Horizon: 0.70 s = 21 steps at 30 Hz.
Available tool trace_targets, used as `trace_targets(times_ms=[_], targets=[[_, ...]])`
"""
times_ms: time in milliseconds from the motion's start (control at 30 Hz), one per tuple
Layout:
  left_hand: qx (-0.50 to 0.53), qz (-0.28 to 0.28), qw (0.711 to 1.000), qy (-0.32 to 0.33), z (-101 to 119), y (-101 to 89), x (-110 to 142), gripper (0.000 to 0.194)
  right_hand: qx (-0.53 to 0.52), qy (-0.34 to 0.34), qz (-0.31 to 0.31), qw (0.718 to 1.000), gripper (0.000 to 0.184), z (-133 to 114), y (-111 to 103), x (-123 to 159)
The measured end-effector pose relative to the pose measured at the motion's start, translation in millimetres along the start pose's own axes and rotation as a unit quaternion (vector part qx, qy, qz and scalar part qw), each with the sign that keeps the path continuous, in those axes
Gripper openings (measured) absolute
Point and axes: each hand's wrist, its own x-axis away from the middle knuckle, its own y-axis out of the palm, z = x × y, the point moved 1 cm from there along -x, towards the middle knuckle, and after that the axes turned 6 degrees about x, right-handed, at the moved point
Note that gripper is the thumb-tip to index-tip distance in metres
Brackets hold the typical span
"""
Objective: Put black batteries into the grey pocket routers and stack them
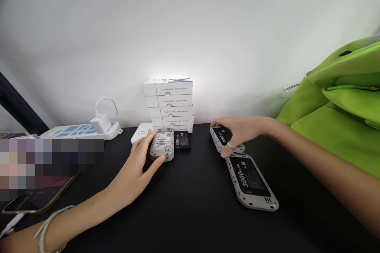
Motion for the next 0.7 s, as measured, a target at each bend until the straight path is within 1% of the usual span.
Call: trace_targets(times_ms=[67, 133, 167, 233, 300, 400, 433, 500, 567, 633, 700], targets=[[-0.049, 0.005, 0.997, 0.052, 5, 0.0, 4, 0.058, -0.004, 0.002, 0.043, 0.999, 0.082, -3, 1, -2], [-0.101, -0.004, 0.988, 0.118, 12, 0.1, 9, 0.057, 0.001, 0.008, 0.074, 0.997, 0.083, -16, 2, 1], [-0.119, -0.014, 0.982, 0.149, 15, 0.3, 12, 0.058, 0.004, 0.009, 0.076, 0.997, 0.084, -25, 3, 5], [-0.115, -0.045, 0.976, 0.180, 22, 1.8, 19, 0.061, 0.010, 0.000, 0.057, 0.998, 0.087, -48, 8, 14], [-0.067, -0.085, 0.977, 0.181, 28, 5.1, 27, 0.070, 0.022, -0.010, 0.022, 0.999, 0.096, -72, 17, 25], [0.002, -0.130, 0.984, 0.120, 30, 12.9, 39, 0.104, 0.031, -0.039, -0.015, 0.999, 0.110, -100, 35, 38], [0.014, -0.136, 0.985, 0.109, 29, 15.5, 42, 0.108, 0.034, -0.050, -0.025, 0.998, 0.109, -106, 41, 41], [0.038, -0.126, 0.986, 0.106, 28, 19.2, 46, 0.110, 0.042, -0.080, -0.026, 0.996, 0.098, -115, 51, 43], [0.061, -0.114, 0.986, 0.109, 26, 20.2, 46, 0.109, 0.032, -0.103, -0.015, 0.994, 0.078, -119, 57, 44], [0.077, -0.116, 0.984, 0.110, 26, 18.9, 44, 0.108, 0.005, -0.097, -0.015, 0.995, 0.066, -121, 59, 43], [0.085, -0.124, 0.983, 0.108, 28, 16.4, 41, 0.107, -0.022, -0.084, -0.022, 0.996, 0.062, -122, 58, 43]])
